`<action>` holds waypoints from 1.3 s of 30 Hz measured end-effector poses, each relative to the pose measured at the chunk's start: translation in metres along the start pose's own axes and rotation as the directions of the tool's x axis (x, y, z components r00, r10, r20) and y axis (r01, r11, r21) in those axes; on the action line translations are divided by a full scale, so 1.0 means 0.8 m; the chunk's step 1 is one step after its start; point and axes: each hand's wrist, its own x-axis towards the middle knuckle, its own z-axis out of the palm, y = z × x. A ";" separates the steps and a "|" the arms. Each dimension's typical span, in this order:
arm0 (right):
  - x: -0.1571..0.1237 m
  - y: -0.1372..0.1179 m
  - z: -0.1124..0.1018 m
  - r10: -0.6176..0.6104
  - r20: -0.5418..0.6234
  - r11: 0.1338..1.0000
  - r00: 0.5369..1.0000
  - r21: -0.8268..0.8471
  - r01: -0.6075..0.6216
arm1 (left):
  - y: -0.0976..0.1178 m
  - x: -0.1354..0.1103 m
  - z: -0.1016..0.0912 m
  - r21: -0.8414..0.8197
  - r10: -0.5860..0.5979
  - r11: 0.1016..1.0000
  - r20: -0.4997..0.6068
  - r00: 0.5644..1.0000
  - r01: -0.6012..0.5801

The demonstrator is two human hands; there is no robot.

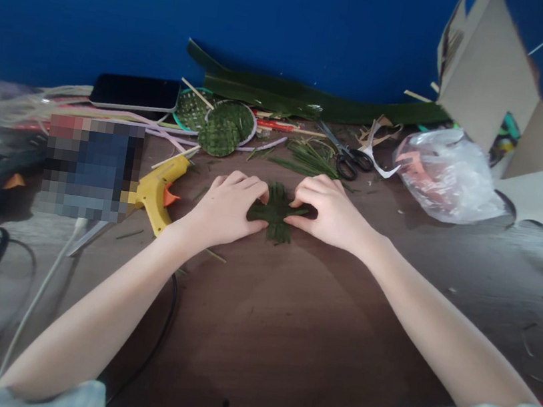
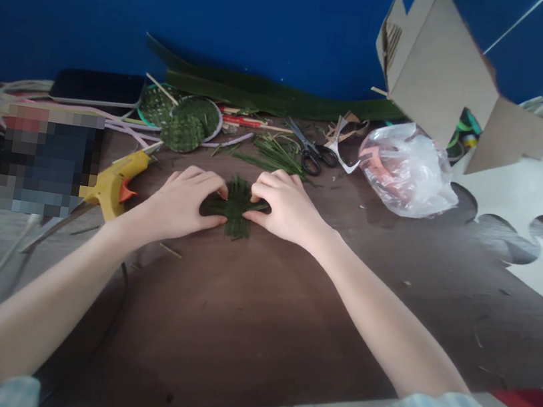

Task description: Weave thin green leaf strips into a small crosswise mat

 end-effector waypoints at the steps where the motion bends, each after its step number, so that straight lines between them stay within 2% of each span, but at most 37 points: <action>1: 0.000 0.000 0.000 0.001 0.000 1.000 1.000 -0.001 -0.001 | 0.000 0.000 0.000 0.004 -0.003 1.000 0.000 1.000 0.003; 8: 0.000 0.000 0.000 0.002 -0.002 1.000 1.000 -0.004 -0.002 | 0.002 0.000 0.001 0.010 -0.004 1.000 -0.004 1.000 0.004; 15: -0.001 0.001 0.000 0.004 -0.006 1.000 1.000 0.005 -0.004 | -0.003 0.001 0.000 -0.052 0.006 0.999 0.005 1.000 -0.006; 33: -0.001 0.000 0.000 0.010 -0.008 1.000 1.000 -0.006 -0.010 | 0.003 0.002 0.009 0.012 -0.016 1.000 -0.049 0.999 0.017; 39: -0.001 0.000 0.001 0.006 -0.010 1.000 1.000 -0.001 -0.006 | -0.001 0.003 0.007 -0.067 -0.006 0.998 -0.053 0.999 0.002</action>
